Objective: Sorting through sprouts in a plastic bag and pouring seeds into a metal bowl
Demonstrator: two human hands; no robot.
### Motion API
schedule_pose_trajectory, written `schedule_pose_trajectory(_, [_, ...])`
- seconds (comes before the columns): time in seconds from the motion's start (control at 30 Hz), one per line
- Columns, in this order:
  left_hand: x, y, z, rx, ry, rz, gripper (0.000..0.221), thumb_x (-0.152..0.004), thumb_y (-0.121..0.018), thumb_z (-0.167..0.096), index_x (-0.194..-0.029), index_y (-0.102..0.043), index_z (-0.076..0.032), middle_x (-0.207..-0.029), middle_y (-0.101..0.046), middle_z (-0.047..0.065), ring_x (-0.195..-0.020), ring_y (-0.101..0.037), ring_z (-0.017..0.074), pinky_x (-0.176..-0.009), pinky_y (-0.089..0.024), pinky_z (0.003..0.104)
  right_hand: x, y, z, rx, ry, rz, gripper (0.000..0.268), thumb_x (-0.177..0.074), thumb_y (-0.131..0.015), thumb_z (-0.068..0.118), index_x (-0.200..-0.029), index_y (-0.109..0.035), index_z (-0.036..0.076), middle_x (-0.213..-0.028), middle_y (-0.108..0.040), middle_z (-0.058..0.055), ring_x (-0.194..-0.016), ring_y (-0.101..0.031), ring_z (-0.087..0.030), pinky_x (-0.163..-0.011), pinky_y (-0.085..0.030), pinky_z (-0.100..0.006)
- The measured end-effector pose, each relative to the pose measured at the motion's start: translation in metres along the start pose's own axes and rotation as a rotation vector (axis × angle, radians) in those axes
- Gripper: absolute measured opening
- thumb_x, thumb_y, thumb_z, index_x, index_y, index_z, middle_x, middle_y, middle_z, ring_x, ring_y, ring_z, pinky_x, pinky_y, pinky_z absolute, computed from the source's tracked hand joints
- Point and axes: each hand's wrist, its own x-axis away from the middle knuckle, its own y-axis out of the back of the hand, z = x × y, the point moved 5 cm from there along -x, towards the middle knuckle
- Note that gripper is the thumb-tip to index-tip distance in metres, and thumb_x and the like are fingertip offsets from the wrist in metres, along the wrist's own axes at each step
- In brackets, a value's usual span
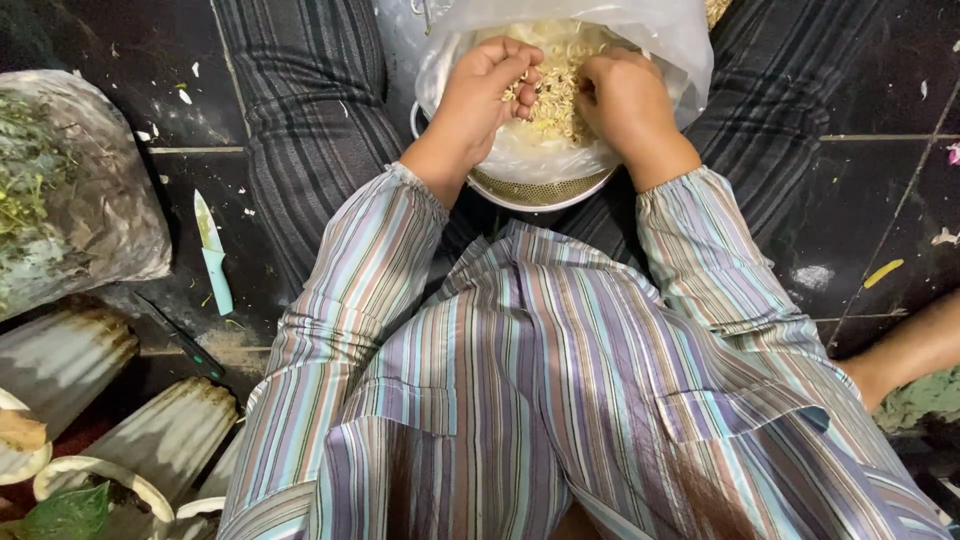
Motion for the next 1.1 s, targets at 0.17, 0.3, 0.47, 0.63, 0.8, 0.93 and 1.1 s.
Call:
schedule_pose_trajectory(0.17, [0.0,0.0,-0.001,-0.005,-0.005,0.004,0.011,-0.101,-0.055,-0.007,-0.101,-0.065,-0.003,-0.082,-0.061,0.008,-0.062,-0.056,0.0146,-0.055,-0.049,0.025,0.001,0.004,-0.003,-0.08,-0.007,-0.027,0.01,-0.085,-0.069,0.01,-0.092,-0.075,0.008,-0.086,-0.071,-0.011,-0.084,-0.064,-0.036,-0.072,-0.05,-0.05])
schedule_pose_trajectory(0.3, [0.002,-0.001,-0.002,-0.007,0.016,0.002,0.012,-0.101,-0.055,-0.009,-0.102,-0.066,-0.003,-0.082,-0.062,0.009,-0.064,-0.059,0.016,-0.057,-0.054,0.026,0.007,0.001,-0.027,-0.462,-0.11,-0.036,0.002,-0.099,-0.065,0.015,-0.097,-0.067,0.014,-0.087,-0.067,0.001,-0.078,-0.059,-0.014,-0.071,-0.044,-0.03])
schedule_pose_trajectory(0.47, [-0.001,-0.003,0.007,-0.025,0.048,0.001,0.013,-0.1,-0.057,-0.013,-0.101,-0.066,-0.004,-0.086,-0.064,0.008,-0.067,-0.064,0.0169,-0.062,-0.057,0.028,0.015,0.026,-0.009,-0.956,-0.319,0.104,0.005,-0.105,-0.065,0.013,-0.103,-0.063,0.016,-0.095,-0.061,0.007,-0.085,-0.057,-0.004,-0.08,-0.048,-0.018])
schedule_pose_trajectory(0.63, [0.002,-0.004,0.005,-0.055,0.058,0.0,0.015,-0.099,-0.059,-0.016,-0.103,-0.067,-0.005,-0.088,-0.065,0.008,-0.068,-0.065,0.0166,-0.064,-0.058,0.029,0.015,0.039,0.004,-1.172,-0.329,0.089,0.01,-0.098,-0.065,0.002,-0.099,-0.063,0.012,-0.093,-0.065,0.001,-0.079,-0.067,-0.009,-0.075,-0.056,-0.021])
schedule_pose_trajectory(0.8, [0.005,-0.009,0.005,-0.062,0.137,0.011,0.015,-0.1,-0.056,-0.017,-0.101,-0.066,-0.006,-0.089,-0.063,0.009,-0.067,-0.065,0.0182,-0.066,-0.059,0.029,0.014,0.035,0.006,-1.208,-0.237,0.088,0.012,-0.098,-0.073,-0.001,-0.103,-0.067,0.007,-0.09,-0.067,0.0,-0.077,-0.063,-0.006,-0.073,-0.055,-0.017])
schedule_pose_trajectory(0.93, [0.006,-0.013,0.01,-0.02,0.167,0.03,0.017,-0.097,-0.059,-0.02,-0.097,-0.066,-0.005,-0.098,-0.068,0.013,-0.065,-0.067,0.0183,-0.063,-0.062,0.03,0.014,0.05,0.026,-1.234,-0.054,0.124,0.012,-0.101,-0.073,0.004,-0.111,-0.068,0.002,-0.095,-0.071,-0.006,-0.079,-0.067,-0.008,-0.075,-0.058,-0.017])
schedule_pose_trajectory(1.1, [0.003,-0.007,0.006,-0.014,0.104,0.082,0.013,-0.1,-0.058,-0.014,-0.098,-0.067,-0.005,-0.088,-0.064,0.01,-0.069,-0.06,0.0176,-0.063,-0.055,0.029,0.01,0.045,0.01,-0.896,0.011,-0.084,0.007,-0.105,-0.072,-0.002,-0.11,-0.071,0.002,-0.103,-0.071,-0.007,-0.092,-0.065,-0.012,-0.083,-0.055,-0.023])
